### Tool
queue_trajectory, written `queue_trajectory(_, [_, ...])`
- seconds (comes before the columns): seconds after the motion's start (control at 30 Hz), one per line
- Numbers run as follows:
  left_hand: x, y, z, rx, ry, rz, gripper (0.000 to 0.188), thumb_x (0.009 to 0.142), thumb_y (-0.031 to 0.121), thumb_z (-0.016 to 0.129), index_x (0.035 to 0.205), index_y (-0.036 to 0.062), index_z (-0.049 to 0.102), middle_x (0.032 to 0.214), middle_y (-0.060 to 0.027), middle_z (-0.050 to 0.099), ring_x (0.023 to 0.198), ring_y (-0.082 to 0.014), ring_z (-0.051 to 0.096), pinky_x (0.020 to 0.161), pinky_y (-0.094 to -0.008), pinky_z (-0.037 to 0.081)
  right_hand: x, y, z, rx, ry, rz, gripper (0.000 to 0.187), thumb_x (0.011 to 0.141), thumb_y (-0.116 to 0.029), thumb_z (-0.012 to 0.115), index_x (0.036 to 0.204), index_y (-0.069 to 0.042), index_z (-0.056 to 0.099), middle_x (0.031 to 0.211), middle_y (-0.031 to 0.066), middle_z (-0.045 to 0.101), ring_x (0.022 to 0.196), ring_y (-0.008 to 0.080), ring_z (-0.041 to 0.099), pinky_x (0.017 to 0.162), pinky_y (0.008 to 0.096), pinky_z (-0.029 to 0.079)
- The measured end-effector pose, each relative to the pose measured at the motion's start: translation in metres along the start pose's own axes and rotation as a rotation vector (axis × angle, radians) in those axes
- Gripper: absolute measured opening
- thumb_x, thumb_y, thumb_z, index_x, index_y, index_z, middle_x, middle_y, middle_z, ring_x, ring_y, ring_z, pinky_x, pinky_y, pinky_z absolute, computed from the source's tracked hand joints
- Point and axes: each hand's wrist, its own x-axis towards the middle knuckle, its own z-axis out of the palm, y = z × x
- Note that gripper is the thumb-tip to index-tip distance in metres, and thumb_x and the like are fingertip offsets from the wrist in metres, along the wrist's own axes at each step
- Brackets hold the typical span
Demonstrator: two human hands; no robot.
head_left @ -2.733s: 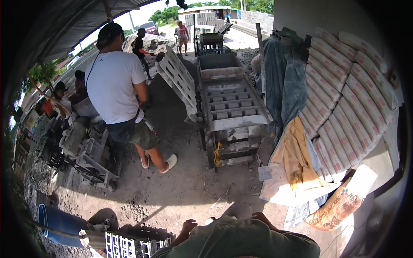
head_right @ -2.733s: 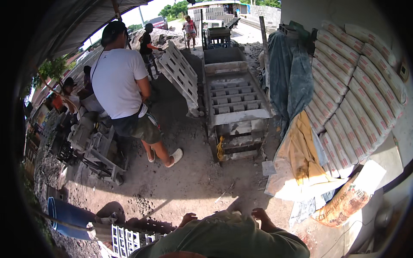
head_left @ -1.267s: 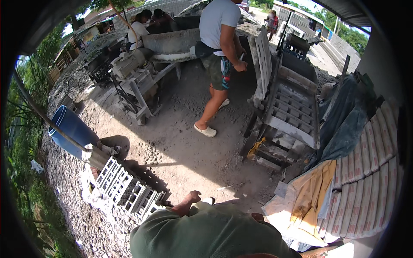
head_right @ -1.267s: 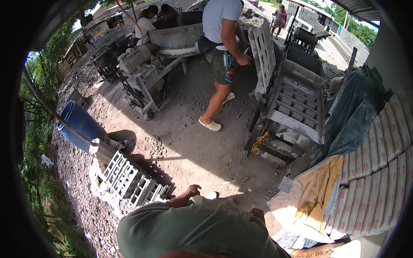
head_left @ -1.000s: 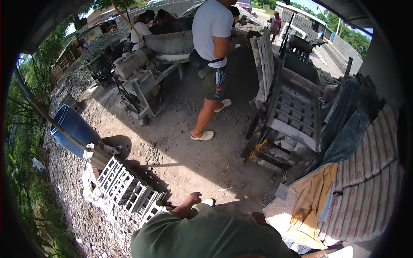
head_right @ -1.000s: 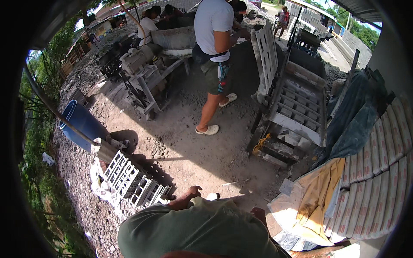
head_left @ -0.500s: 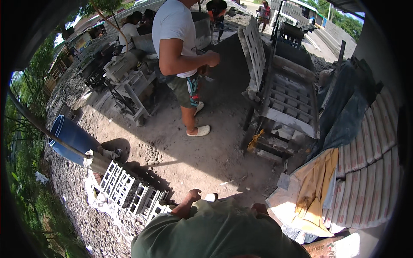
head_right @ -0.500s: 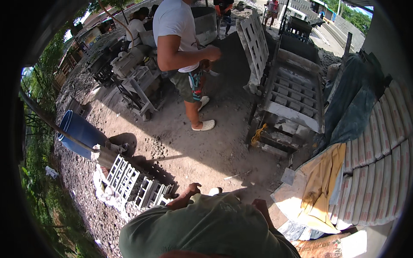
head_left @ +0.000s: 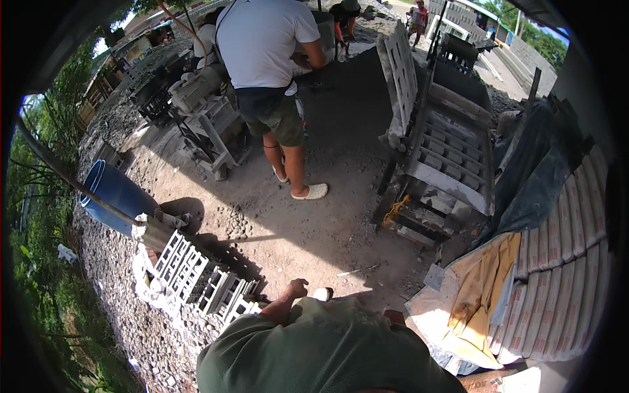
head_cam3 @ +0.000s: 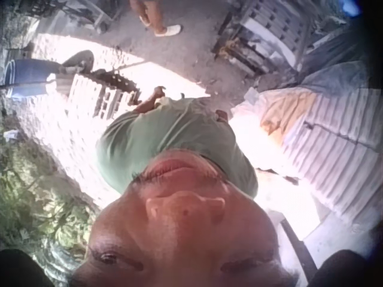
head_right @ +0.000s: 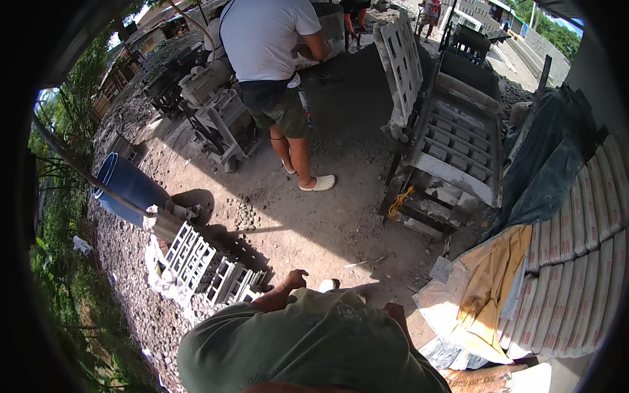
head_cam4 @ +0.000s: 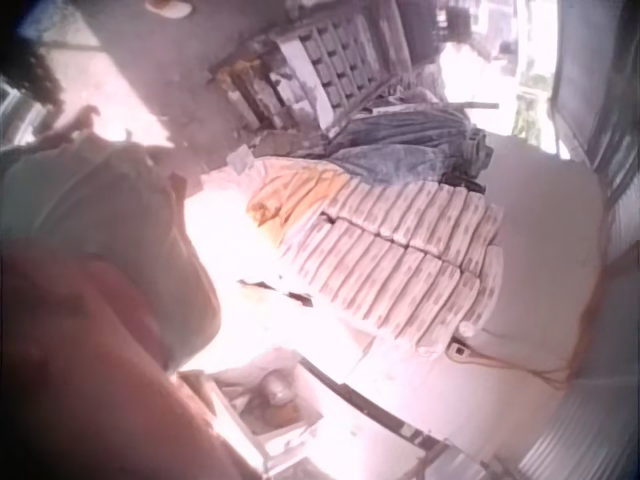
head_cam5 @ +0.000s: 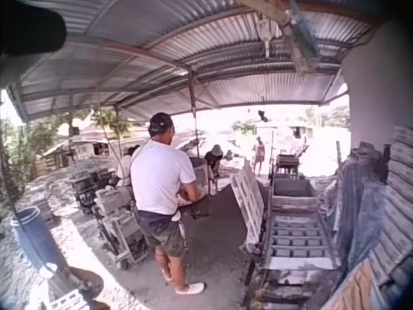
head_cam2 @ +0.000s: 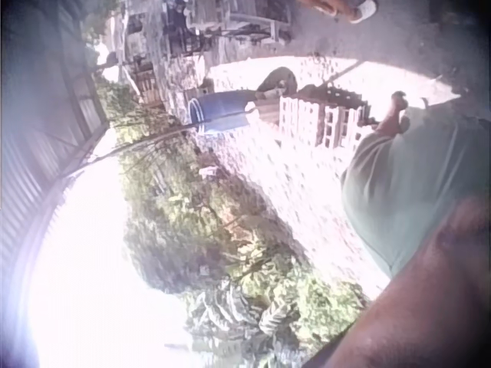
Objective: The person levels wet concrete in a brick mold with a scraper, picks up a hammer, and repeatedly taps the metal mold frame with the hammer.
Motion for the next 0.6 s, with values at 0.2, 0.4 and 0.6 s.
queue_trajectory(0.2, [-0.002, 0.003, -0.002, -0.050, -0.011, -0.090, 0.048, 0.057, 0.010, 0.066, 0.104, 0.0100, 0.064, 0.085, -0.0171, 0.066, 0.086, -0.0271, 0.064, 0.078, -0.0339, 0.051, -0.015, -0.019, -0.020, -0.128, 0.307, -0.337, 0.020, 0.069, -0.027, 0.058, 0.070, -0.008, 0.064, 0.076, 0.0137, 0.064, 0.075, 0.0325, 0.062, 0.064, 0.0439, 0.047])
queue_trajectory(0.4, [0.005, -0.010, 0.009, -0.049, 0.011, -0.098, 0.050, 0.056, 0.011, 0.069, 0.105, 0.0119, 0.065, 0.088, -0.0161, 0.066, 0.087, -0.0268, 0.064, 0.079, -0.0337, 0.051, -0.027, -0.039, -0.041, -0.226, 0.461, -0.427, 0.011, 0.067, -0.015, 0.059, 0.074, -0.013, 0.067, 0.075, 0.0050, 0.065, 0.073, 0.0227, 0.063, 0.064, 0.0330, 0.049])
queue_trajectory(0.6, [0.002, -0.002, 0.007, -0.039, -0.043, -0.112, 0.044, 0.061, 0.012, 0.059, 0.105, 0.0117, 0.064, 0.095, -0.0180, 0.064, 0.092, -0.0287, 0.062, 0.082, -0.0343, 0.049, -0.022, -0.023, -0.033, 0.056, 0.418, -0.438, 0.014, 0.073, -0.024, 0.056, 0.076, -0.013, 0.064, 0.084, 0.0087, 0.065, 0.082, 0.0292, 0.061, 0.071, 0.0389, 0.047])
